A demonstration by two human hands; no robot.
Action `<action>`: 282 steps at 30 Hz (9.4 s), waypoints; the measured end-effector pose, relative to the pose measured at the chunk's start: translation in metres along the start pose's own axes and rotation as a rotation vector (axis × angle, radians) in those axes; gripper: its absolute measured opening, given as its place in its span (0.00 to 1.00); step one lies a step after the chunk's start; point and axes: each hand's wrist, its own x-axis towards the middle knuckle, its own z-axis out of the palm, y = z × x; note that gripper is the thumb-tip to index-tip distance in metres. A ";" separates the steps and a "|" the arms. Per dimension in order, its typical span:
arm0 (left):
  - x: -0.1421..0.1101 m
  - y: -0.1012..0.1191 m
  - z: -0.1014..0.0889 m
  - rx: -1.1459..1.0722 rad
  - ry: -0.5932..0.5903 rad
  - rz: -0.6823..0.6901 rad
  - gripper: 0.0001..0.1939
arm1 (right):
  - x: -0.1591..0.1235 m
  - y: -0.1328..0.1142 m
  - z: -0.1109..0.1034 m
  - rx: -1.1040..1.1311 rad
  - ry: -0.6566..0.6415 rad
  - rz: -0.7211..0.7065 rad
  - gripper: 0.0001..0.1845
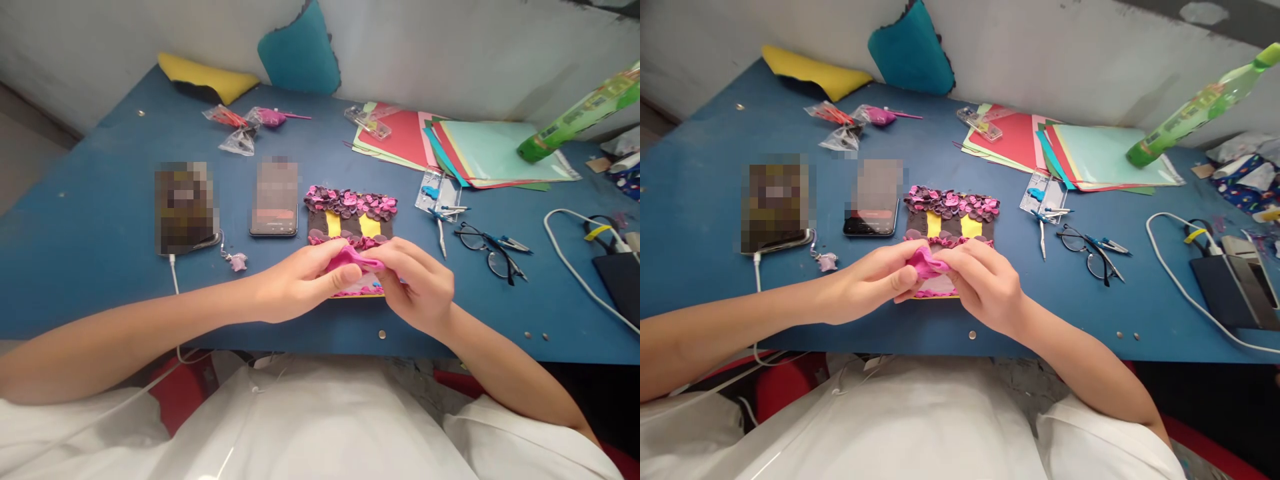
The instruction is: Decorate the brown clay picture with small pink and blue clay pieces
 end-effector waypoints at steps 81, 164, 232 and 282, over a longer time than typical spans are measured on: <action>0.009 -0.028 -0.006 1.256 0.071 0.691 0.17 | -0.006 0.055 -0.024 0.184 -0.040 0.608 0.28; 0.008 -0.036 0.002 1.148 0.124 0.747 0.14 | -0.006 0.051 -0.040 -0.176 0.108 0.287 0.06; 0.012 -0.034 -0.003 1.303 0.070 0.722 0.14 | -0.003 0.039 -0.025 -0.755 -0.590 -0.124 0.11; 0.009 -0.037 -0.002 1.322 0.074 0.734 0.14 | -0.004 0.047 -0.020 -0.730 -0.451 -0.133 0.03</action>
